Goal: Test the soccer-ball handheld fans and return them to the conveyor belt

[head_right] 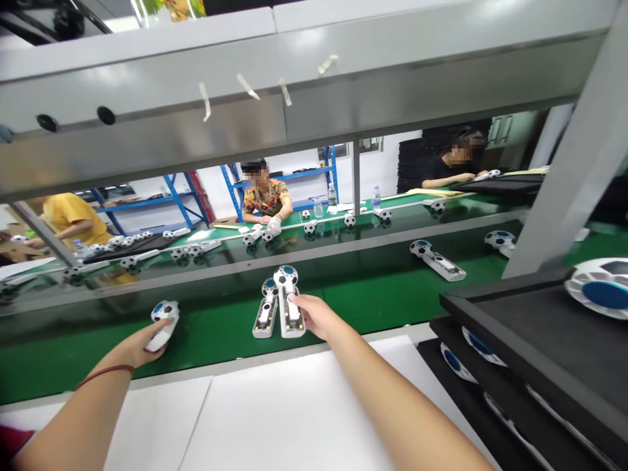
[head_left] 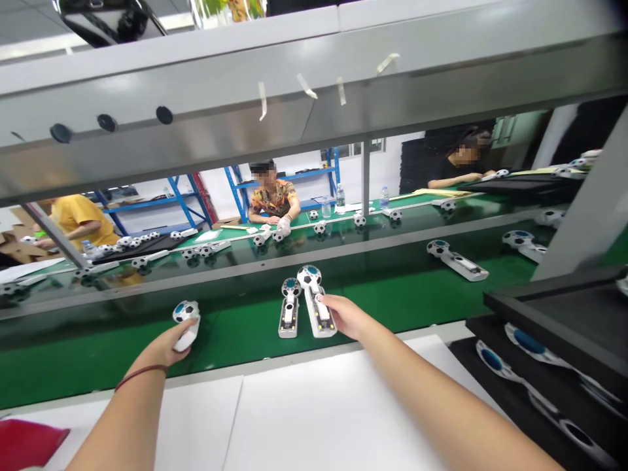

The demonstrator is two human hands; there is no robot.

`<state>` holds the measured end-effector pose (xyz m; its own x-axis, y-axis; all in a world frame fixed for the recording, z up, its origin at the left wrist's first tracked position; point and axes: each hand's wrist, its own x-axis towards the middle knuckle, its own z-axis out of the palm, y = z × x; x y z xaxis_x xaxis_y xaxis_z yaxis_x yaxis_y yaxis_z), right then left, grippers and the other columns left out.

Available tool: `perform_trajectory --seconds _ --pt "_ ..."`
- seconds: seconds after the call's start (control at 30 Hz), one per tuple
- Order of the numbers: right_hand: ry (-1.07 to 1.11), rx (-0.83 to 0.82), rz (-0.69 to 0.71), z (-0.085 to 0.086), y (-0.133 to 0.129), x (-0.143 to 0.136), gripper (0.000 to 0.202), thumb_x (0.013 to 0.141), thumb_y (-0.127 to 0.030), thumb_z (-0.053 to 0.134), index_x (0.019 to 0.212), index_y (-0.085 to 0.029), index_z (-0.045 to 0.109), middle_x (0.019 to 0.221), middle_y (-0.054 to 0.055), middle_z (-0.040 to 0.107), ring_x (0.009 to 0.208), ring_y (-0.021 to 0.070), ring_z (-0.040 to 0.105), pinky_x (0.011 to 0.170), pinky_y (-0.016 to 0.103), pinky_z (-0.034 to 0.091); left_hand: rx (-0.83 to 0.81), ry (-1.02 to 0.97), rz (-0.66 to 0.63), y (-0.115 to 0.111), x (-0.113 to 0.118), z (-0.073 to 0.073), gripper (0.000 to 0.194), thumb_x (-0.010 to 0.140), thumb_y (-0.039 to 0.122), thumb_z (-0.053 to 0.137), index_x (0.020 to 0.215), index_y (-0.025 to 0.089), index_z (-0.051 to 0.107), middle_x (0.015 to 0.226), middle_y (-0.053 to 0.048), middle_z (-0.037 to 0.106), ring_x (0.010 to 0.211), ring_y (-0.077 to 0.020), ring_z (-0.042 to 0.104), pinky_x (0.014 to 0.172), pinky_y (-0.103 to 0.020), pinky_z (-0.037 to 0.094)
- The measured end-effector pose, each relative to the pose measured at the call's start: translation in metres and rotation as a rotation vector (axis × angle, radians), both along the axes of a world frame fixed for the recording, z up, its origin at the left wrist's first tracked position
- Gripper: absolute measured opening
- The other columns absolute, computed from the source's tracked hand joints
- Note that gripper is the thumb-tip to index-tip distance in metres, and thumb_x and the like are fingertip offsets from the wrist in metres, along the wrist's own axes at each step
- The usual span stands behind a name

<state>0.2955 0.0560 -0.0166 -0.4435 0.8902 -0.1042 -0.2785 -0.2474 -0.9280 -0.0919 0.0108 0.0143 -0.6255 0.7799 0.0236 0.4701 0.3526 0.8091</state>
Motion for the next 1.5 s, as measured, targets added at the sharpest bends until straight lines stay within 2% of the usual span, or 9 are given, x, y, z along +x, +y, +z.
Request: perform_trajectory --seconds 0.2,0.4,0.5,0.6,0.9,1.07,1.2,1.37,1.5 --pt "0.224 -0.106 -0.062 0.038 -0.049 0.002 0.035 0.075 -0.047 0.063 0.091 -0.016 0.057 0.085 0.006 0.066 0.085 0.0202 0.065 0.068 0.029 0.052 0.212 -0.595 -0.056 -0.017 0.095 0.025 0.031 0.073 0.048 0.058 0.08 0.019 0.052 0.067 0.001 0.053 0.055 -0.0123 0.052 0.055 -0.026 0.047" --pt "0.391 -0.267 -0.106 0.056 -0.1 0.009 0.039 0.082 -0.048 0.053 0.086 -0.011 0.062 0.08 0.009 0.067 0.074 0.0197 0.066 0.067 0.031 0.052 0.392 -0.826 -0.237 -0.095 0.189 0.055 0.042 0.06 0.033 0.071 0.095 0.019 0.053 0.074 -0.004 0.063 0.061 -0.0197 0.06 0.055 -0.031 0.05" --pt "0.367 -0.247 -0.17 0.053 -0.123 0.016 0.037 0.075 -0.049 0.062 0.088 -0.014 0.06 0.077 0.006 0.068 0.073 0.0197 0.066 0.065 0.029 0.052 0.446 -1.004 -0.396 -0.14 0.223 0.051 0.051 0.049 0.033 0.082 0.09 0.018 0.056 0.076 -0.005 0.067 0.062 -0.0187 0.061 0.055 -0.027 0.049" --pt "0.297 -0.112 -0.242 0.042 -0.138 0.021 0.041 0.068 -0.051 0.068 0.089 -0.017 0.056 0.072 0.003 0.066 0.069 0.0179 0.064 0.062 0.026 0.049 0.246 -1.184 -0.524 -0.173 0.247 0.034 0.06 0.05 0.061 0.075 0.079 0.01 0.062 0.06 -0.009 0.063 0.05 -0.0146 0.056 0.046 -0.021 0.042" --pt "0.238 0.316 -0.396 0.003 -0.167 0.022 0.055 0.066 -0.062 0.062 0.097 -0.018 0.05 0.074 0.009 0.065 0.066 0.0241 0.062 0.056 0.033 0.047 0.268 -0.924 -0.243 -0.178 0.243 -0.017 0.072 0.059 0.081 0.05 0.077 0.011 0.059 0.054 -0.01 0.062 0.053 -0.0266 0.061 0.044 -0.03 0.042" --pt "0.21 0.296 -0.391 -0.017 -0.158 0.027 0.073 0.059 -0.062 0.069 0.114 -0.023 0.04 0.102 0.012 0.062 0.081 0.0266 0.063 0.07 0.039 0.049 0.393 -0.668 -0.419 -0.142 0.242 -0.042 0.072 0.052 0.054 0.078 0.107 0.017 0.05 0.089 -0.011 0.067 0.086 -0.0281 0.062 0.076 -0.033 0.046" --pt "0.015 0.231 -0.24 -0.036 -0.151 0.031 0.053 0.066 -0.053 0.069 0.102 -0.021 0.047 0.097 0.01 0.063 0.091 0.0259 0.061 0.084 0.04 0.044 0.163 -0.773 -0.652 -0.133 0.25 -0.052 0.06 0.066 0.046 0.072 0.113 0.017 0.049 0.094 -0.01 0.064 0.075 -0.0236 0.062 0.072 -0.033 0.045" --pt "0.053 0.059 -0.137 -0.041 -0.15 0.022 0.048 0.074 -0.057 0.059 0.101 -0.022 0.043 0.082 0.003 0.06 0.072 0.019 0.06 0.068 0.036 0.047 0.161 -1.151 -0.622 -0.13 0.246 -0.052 0.043 0.073 0.043 0.066 0.103 0.02 0.048 0.078 -0.004 0.062 0.057 -0.017 0.056 0.056 -0.028 0.042" --pt "0.118 -0.006 -0.072 -0.038 -0.15 0.023 0.053 0.068 -0.045 0.071 0.104 -0.022 0.041 0.086 0.0 0.059 0.079 0.0174 0.06 0.074 0.034 0.047 0.097 -1.35 -0.649 -0.127 0.242 -0.053 0.03 0.069 0.032 0.07 0.09 0.018 0.053 0.082 -0.004 0.061 0.062 -0.0155 0.056 0.066 -0.031 0.044"
